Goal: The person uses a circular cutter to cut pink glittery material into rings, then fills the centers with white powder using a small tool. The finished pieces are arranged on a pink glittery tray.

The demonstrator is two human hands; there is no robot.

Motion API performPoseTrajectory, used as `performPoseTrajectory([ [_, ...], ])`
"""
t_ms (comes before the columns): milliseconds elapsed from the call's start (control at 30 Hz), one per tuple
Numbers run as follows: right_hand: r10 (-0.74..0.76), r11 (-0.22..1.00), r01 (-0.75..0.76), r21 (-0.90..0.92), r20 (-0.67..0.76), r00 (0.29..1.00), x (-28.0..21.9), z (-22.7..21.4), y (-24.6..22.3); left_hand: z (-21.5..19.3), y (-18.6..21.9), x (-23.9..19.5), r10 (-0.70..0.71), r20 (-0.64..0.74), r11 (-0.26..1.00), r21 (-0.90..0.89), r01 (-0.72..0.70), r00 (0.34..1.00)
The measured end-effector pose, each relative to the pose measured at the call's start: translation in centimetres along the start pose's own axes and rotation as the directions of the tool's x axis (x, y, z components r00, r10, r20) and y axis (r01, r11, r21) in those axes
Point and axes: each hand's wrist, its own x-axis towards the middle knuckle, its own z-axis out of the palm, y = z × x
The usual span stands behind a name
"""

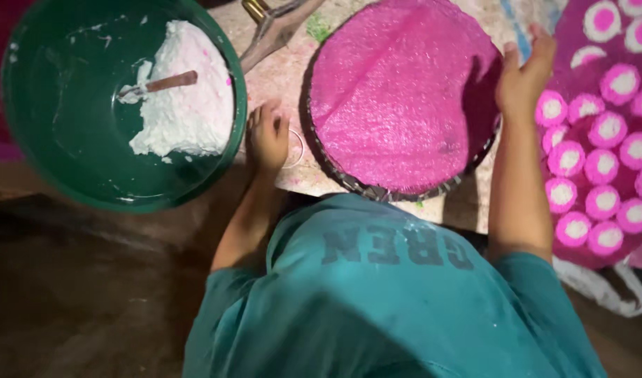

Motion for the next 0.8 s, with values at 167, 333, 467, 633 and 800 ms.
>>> performPoseTrajectory([
  [167, -0.334, 0.935, 0.308, 0.176, 0.145, 0.931, 3.1, 8.1, -7.4, -2.8, -4.2, -3.4, 0.059, 0.084, 0.984, 0.163, -0.072, 0.995],
  [333, -0.203, 0.907, 0.318, -0.277, 0.374, 0.905, 10.7, 18.3, -9.3, -0.9, -7.3, -4.9, -0.101, 0.09, 0.995, 0.008, 0.101, 0.991],
  [467, -0.099, 0.816, 0.287, -0.502, 0.369, 0.924, 15.6, 24.4, -9.5, -0.9, -5.5, -6.3, -0.075, 0.169, 0.836, -0.527, 0.154, 0.983],
  [633, -0.15, 0.765, 0.345, -0.544, 0.37, 0.917, 18.7, 27.1, -9.1, -3.4, -0.5, -5.3, -0.195, 0.408, 0.765, -0.506, 0.399, 0.892],
  [800, -0.263, 0.801, 0.402, -0.444, 0.342, 0.902, 16.7, 24.1, -6.1, -4.0, 3.7, -1.6, 0.029, 0.358, 0.777, -0.595, 0.205, 0.933],
])
